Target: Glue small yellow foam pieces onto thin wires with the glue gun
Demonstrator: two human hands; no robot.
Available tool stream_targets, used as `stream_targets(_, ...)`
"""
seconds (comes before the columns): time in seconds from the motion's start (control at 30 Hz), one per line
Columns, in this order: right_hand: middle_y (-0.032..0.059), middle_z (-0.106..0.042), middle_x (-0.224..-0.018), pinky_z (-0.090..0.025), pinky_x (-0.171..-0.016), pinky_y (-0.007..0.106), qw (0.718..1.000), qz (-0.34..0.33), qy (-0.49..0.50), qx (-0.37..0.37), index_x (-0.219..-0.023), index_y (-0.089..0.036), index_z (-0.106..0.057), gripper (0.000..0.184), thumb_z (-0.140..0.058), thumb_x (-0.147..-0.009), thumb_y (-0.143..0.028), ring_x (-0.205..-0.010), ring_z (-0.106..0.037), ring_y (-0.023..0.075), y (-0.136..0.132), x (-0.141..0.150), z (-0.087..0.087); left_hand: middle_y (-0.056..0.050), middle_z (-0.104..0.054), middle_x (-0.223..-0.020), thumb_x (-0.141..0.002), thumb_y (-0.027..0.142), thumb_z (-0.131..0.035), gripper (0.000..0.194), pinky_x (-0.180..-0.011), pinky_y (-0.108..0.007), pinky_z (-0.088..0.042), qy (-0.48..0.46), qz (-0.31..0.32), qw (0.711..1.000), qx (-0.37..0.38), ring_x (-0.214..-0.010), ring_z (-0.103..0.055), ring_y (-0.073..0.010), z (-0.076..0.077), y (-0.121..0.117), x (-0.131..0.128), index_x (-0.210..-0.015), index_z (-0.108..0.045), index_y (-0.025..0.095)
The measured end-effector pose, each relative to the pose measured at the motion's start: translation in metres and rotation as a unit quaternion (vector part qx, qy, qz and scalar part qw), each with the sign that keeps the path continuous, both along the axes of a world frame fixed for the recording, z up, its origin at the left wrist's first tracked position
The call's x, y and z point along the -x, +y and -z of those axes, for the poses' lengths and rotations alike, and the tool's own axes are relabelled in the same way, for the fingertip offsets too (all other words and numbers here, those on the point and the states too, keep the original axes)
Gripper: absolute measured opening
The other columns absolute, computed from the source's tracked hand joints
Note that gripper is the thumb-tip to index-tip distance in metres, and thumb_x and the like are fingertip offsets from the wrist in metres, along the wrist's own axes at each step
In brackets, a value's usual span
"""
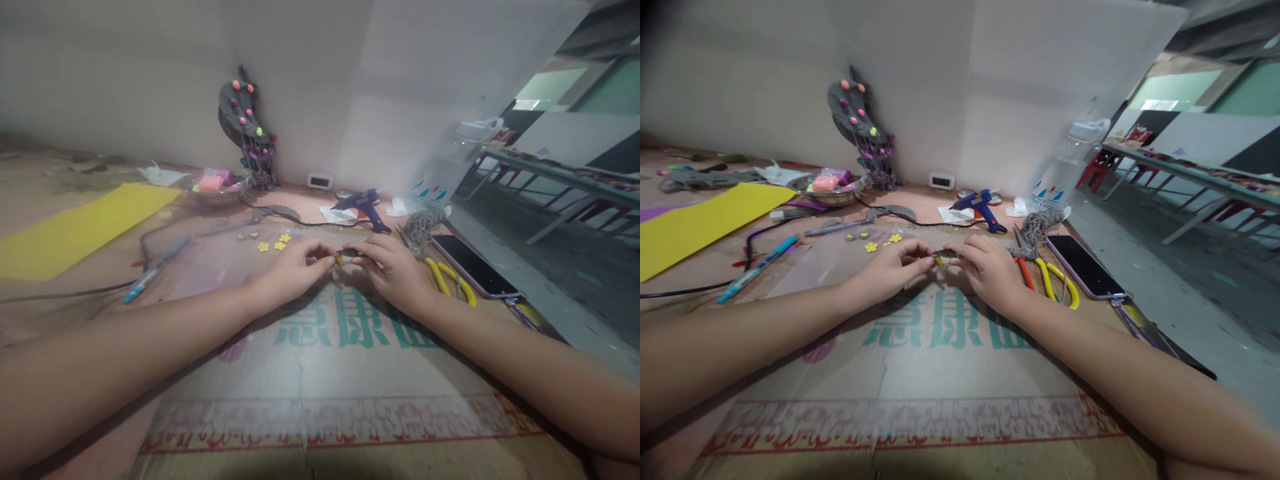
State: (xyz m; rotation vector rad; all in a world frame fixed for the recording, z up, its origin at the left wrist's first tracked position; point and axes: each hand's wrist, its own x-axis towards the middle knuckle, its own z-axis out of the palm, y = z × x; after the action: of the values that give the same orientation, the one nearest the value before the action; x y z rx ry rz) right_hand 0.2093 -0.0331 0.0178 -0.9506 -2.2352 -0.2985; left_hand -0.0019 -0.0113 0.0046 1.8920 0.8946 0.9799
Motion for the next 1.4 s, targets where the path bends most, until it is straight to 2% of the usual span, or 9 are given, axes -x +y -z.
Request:
stream_targets(0.13, 0.0072, -0.063, -0.086, -0.048, -0.073, 0.033, 0.999, 0.004, 0.031, 0.014, -0.114, -0.017, -0.065, 0.026, -0.051, -0.096, -0.028, -0.082, -0.059, 0.0201, -0.0003, 0.0005, -0.001, -0.005, -0.068, -0.087, -0.085, 0.032, -0.057, 0.021, -0.071, -0.028, -0.048, -0.032, 0.01, 0.999, 0.036, -0.076, -0.062, -0.015, 0.0012, 0.0022, -0.0003, -0.095, -0.063, 0.014)
stream_targets(0.33, 0.0079, -0.064, -0.086, -0.048, -0.073, 0.036, 1.0, -0.003, 0.006, 0.013, -0.115, -0.017, -0.065, 0.028, -0.05, -0.096, -0.032, -0.082, -0.059, 0.022, 0.0004, -0.0003, 0.0008, -0.003, -0.065, -0.082, -0.086, 0.032, -0.058, 0.019, -0.066, -0.024, -0.045, -0.081, 0.027, 0.995, 0.051, -0.072, -0.059, -0.0129, 0.0061, 0.0092, -0.0004, -0.088, -0.062, 0.014)
stream_targets(0.5, 0.0096, -0.065, -0.091, -0.048, -0.075, 0.036, 1.0, 0.0, 0.004, 0.015, -0.115, -0.016, -0.065, 0.028, -0.05, -0.096, -0.03, -0.086, -0.06, 0.0228, 0.0011, -0.0006, 0.0015, -0.002, -0.064, -0.08, -0.085, 0.029, -0.059, 0.016, -0.063, -0.023, -0.045, -0.102, 0.045, 0.991, 0.077, -0.069, -0.057, -0.0114, 0.0038, 0.0072, -0.0016, -0.089, -0.062, 0.014)
stream_targets(0.8, 0.0076, -0.063, -0.084, -0.047, -0.072, 0.033, 1.0, -0.006, -0.007, -0.001, -0.113, -0.015, -0.066, 0.027, -0.052, -0.095, -0.029, -0.08, -0.058, 0.0209, 0.0012, -0.0002, 0.0017, -0.002, -0.064, -0.08, -0.084, 0.03, -0.059, 0.017, -0.068, -0.025, -0.045, -0.088, 0.04, 0.994, 0.058, -0.072, -0.058, -0.0129, 0.0053, 0.0075, -0.0015, -0.088, -0.062, 0.014)
stream_targets(1.03, 0.0069, -0.063, -0.081, -0.046, -0.068, 0.033, 1.0, -0.009, -0.016, 0.007, -0.112, -0.015, -0.067, 0.025, -0.052, -0.095, -0.027, -0.076, -0.057, 0.0203, 0.0016, -0.0003, 0.0008, -0.002, -0.065, -0.079, -0.085, 0.029, -0.058, 0.016, -0.065, -0.024, -0.045, -0.081, 0.031, 0.994, 0.061, -0.07, -0.058, -0.0125, 0.0037, 0.0057, -0.0023, -0.088, -0.061, 0.014)
stream_targets(1.4, 0.0059, -0.063, -0.08, -0.045, -0.067, 0.032, 1.0, -0.006, -0.004, 0.002, -0.108, -0.017, -0.069, 0.023, -0.052, -0.094, -0.024, -0.075, -0.057, 0.0195, 0.0013, -0.0004, 0.0013, -0.004, -0.067, -0.086, -0.087, 0.028, -0.055, 0.016, -0.07, -0.026, -0.046, -0.053, 0.031, 0.997, 0.041, -0.076, -0.06, -0.0142, 0.0045, 0.0062, -0.0007, -0.092, -0.062, 0.014)
